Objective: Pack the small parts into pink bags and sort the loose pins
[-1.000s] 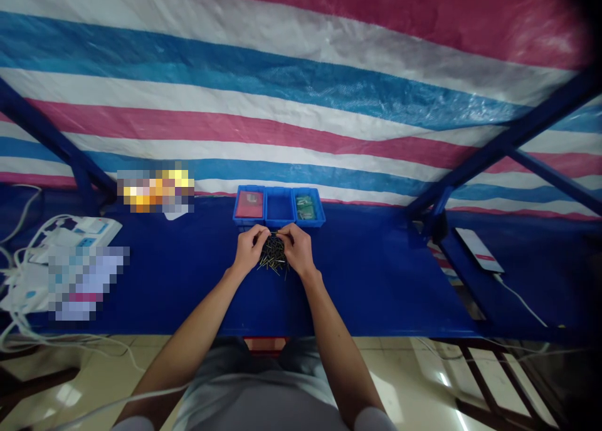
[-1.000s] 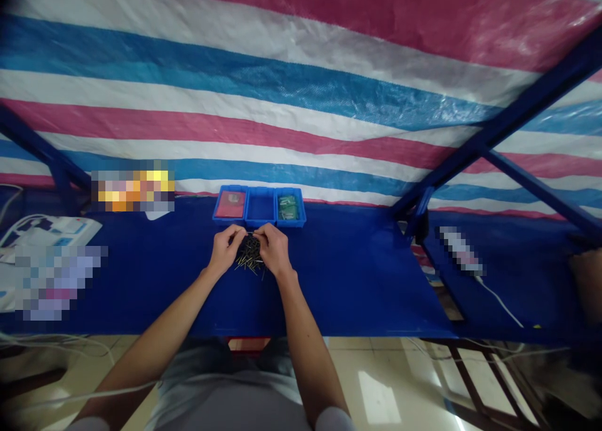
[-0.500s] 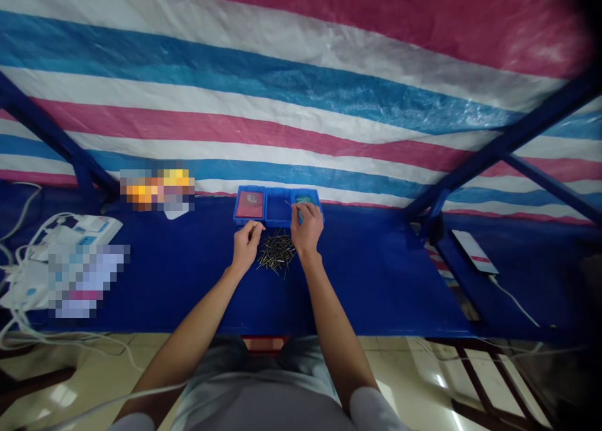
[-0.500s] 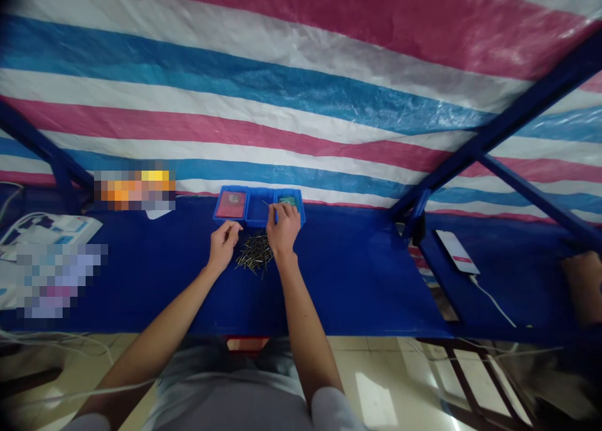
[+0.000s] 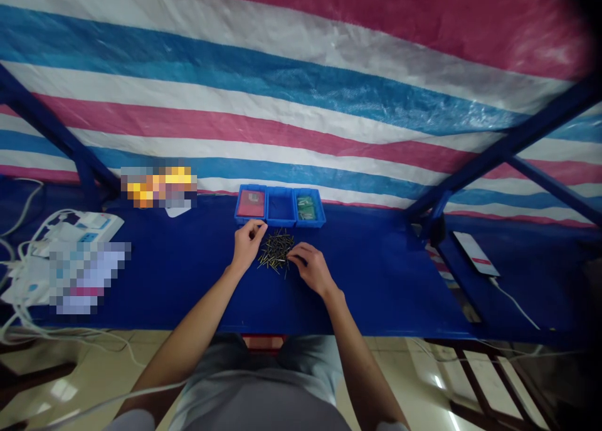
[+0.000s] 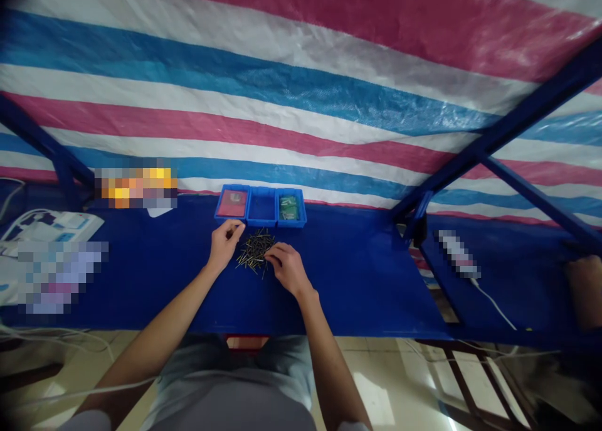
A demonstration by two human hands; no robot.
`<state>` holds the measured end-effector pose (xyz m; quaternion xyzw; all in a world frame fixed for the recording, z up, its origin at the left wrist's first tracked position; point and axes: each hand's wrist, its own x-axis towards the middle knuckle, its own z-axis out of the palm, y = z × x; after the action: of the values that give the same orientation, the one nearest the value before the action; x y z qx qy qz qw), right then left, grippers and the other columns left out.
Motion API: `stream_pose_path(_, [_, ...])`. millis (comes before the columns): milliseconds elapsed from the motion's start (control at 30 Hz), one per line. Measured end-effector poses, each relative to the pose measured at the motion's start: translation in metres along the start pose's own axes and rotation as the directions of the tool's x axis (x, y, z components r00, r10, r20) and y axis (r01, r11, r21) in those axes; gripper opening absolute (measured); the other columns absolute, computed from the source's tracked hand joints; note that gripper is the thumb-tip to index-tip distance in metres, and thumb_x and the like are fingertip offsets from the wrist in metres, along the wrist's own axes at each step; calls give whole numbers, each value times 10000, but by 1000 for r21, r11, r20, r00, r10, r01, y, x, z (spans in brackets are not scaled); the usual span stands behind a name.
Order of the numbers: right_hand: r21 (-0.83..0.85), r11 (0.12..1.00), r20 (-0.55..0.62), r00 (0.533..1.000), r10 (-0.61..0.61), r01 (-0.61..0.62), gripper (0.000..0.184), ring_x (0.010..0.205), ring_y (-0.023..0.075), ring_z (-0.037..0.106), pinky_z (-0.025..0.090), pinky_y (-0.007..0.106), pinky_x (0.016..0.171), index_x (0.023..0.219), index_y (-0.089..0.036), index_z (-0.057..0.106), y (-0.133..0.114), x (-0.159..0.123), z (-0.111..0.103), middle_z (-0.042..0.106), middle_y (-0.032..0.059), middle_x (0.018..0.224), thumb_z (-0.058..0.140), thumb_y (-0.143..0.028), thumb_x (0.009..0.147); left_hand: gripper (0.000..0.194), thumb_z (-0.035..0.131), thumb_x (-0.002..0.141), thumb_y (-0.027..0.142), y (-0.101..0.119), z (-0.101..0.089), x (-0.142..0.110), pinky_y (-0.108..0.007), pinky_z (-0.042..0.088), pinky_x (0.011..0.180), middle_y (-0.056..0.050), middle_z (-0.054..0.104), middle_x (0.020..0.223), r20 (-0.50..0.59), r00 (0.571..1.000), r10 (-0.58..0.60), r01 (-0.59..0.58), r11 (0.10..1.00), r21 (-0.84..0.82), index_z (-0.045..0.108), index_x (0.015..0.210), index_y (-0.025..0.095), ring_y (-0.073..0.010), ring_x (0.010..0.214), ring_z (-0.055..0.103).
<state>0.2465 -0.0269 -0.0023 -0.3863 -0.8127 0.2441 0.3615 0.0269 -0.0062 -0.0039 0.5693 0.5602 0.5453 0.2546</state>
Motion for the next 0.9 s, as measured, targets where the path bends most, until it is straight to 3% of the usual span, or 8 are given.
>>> stream_pose_path(233, [-129,989,140,989,-51,69,226,884,190,595,495,315,772,1037,-271,756,-2,-22,-1,597,66,995,596,-146,938,247,615,898,445,-2,1,0,-254,360,595,55,427,552,9,1000,8,-8,999,-36,668,890,204,-121,531,421])
stream_pose_path(567, [-117,987,150,984,-91,110,176,867,191,592,496,316,766,956,-257,754,-2,-19,3,607,63,963,598,-176,945,234,611,904,427,-2,1,0,-248,367,589,56,446,554,20,1000,9,-9,1000,-19,670,898,200,-116,528,442])
stream_pose_path(700, [27,996,76,994,-82,80,170,888,194,613,521,325,788,947,-257,757,-11,-7,-2,609,68,963,592,-217,958,249,606,911,441,-2,1,0,-247,371,586,56,462,547,31,999,8,-7,999,-32,670,904,200,-116,518,450])
stream_pose_path(900, [117,992,-116,993,-33,46,145,1012,220,644,509,372,941,975,-238,726,-17,49,-4,693,75,1023,585,-207,955,358,487,969,497,1,-1,0,-243,385,594,23,538,610,90,995,-32,41,995,-95,675,965,192,-129,570,499])
